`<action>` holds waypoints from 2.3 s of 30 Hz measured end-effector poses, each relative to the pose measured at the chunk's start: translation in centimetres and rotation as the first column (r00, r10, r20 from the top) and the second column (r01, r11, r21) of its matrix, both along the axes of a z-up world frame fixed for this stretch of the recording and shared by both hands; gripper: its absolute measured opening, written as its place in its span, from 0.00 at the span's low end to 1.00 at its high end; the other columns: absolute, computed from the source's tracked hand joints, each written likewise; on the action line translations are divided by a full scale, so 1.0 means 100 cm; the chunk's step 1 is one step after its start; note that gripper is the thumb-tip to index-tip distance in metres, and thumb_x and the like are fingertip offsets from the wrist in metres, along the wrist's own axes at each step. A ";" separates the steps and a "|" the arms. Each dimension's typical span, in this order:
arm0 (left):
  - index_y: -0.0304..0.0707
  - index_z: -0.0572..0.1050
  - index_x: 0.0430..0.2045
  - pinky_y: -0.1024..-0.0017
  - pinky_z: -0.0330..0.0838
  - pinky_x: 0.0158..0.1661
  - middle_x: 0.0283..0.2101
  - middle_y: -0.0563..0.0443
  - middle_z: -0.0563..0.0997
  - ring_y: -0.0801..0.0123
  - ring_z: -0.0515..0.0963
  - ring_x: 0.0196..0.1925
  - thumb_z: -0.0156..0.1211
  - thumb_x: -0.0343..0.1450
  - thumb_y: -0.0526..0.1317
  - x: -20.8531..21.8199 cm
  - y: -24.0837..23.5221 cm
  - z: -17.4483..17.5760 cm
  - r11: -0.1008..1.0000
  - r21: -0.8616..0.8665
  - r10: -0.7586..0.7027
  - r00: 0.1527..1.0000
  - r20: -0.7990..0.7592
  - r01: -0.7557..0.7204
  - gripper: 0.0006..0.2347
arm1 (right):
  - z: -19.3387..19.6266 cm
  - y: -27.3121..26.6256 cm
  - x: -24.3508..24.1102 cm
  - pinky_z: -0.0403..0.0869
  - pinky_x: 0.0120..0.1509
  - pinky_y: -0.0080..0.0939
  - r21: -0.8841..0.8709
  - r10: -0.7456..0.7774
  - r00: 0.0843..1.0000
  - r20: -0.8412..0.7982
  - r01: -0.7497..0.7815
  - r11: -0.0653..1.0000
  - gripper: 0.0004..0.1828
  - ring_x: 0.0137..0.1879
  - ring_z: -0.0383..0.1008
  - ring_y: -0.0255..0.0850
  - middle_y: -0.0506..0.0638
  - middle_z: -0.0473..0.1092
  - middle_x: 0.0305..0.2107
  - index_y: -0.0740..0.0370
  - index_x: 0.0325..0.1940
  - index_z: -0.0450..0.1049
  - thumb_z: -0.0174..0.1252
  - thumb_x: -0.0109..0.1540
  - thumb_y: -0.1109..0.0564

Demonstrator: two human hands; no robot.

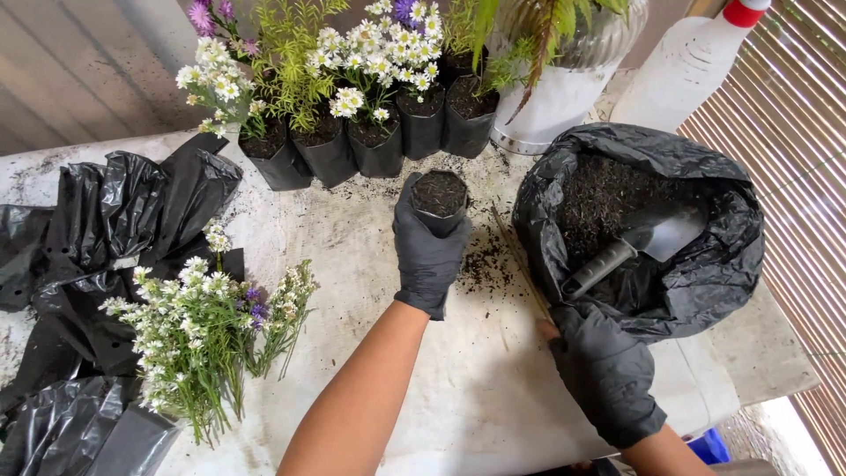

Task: The person fills black plastic nursery bags with soil using a small trowel and then plants white and purple flowers into the bags. They use a wooden stick to create holes in the soil before inserting the plants and then add more soil to secure them.

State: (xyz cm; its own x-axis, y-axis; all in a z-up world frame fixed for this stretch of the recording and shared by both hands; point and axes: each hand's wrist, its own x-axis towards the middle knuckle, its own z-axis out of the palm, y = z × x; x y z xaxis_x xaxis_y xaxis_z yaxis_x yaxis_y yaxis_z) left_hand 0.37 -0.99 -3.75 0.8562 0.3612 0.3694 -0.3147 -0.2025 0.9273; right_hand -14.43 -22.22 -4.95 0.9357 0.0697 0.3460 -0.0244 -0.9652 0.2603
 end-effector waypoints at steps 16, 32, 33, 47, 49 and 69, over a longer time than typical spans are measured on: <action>0.33 0.74 0.46 0.68 0.82 0.43 0.40 0.46 0.81 0.64 0.81 0.43 0.73 0.56 0.38 0.002 -0.003 0.035 0.948 -0.087 -0.291 0.943 0.160 0.308 0.25 | 0.168 0.023 0.042 0.83 0.70 0.55 0.742 0.237 0.747 0.621 -0.658 0.130 0.04 0.67 0.77 0.57 0.64 0.69 0.58 0.60 0.59 0.60 0.42 0.81 0.60; 0.41 0.68 0.44 0.72 0.76 0.42 0.40 0.52 0.75 0.68 0.77 0.43 0.64 0.66 0.36 0.022 -0.015 0.001 0.225 -0.925 -0.707 0.704 0.060 0.305 0.15 | 0.167 0.058 0.111 0.79 0.49 0.44 0.567 0.453 0.618 0.642 -0.781 0.261 0.21 0.48 0.82 0.48 0.61 0.45 0.76 0.58 0.75 0.49 0.45 0.79 0.66; 0.33 0.61 0.66 0.70 0.76 0.53 0.57 0.45 0.74 0.64 0.75 0.54 0.66 0.58 0.27 0.017 -0.015 -0.004 0.738 -0.492 -0.536 0.844 -0.012 0.462 0.36 | 0.166 0.056 0.113 0.81 0.50 0.44 0.506 0.491 0.586 0.645 -0.809 0.301 0.20 0.50 0.85 0.49 0.63 0.45 0.76 0.55 0.70 0.54 0.47 0.79 0.71; 0.32 0.64 0.63 0.71 0.73 0.59 0.54 0.46 0.80 0.66 0.79 0.54 0.70 0.58 0.33 0.013 -0.013 -0.003 0.868 -0.232 -0.444 0.895 0.035 0.439 0.35 | 0.159 0.070 0.126 0.72 0.40 0.48 0.648 0.499 0.745 0.443 -0.651 0.396 0.26 0.33 0.76 0.48 0.57 0.74 0.40 0.64 0.76 0.45 0.46 0.78 0.59; 0.32 0.63 0.64 0.70 0.73 0.60 0.55 0.44 0.79 0.65 0.79 0.56 0.70 0.58 0.33 0.016 -0.014 -0.007 0.863 -0.232 -0.452 0.891 0.039 0.448 0.36 | 0.159 0.072 0.128 0.73 0.41 0.51 0.651 0.520 0.736 0.434 -0.655 0.384 0.27 0.34 0.77 0.51 0.59 0.75 0.43 0.65 0.76 0.43 0.46 0.77 0.59; 0.39 0.71 0.54 0.71 0.74 0.56 0.51 0.51 0.81 0.68 0.79 0.51 0.66 0.58 0.28 0.008 -0.012 0.016 0.851 -0.174 -0.482 0.869 0.115 0.495 0.27 | 0.158 0.087 0.138 0.64 0.37 0.38 0.725 0.479 0.754 0.449 -0.621 0.298 0.27 0.28 0.63 0.35 0.44 0.65 0.24 0.58 0.77 0.54 0.51 0.74 0.65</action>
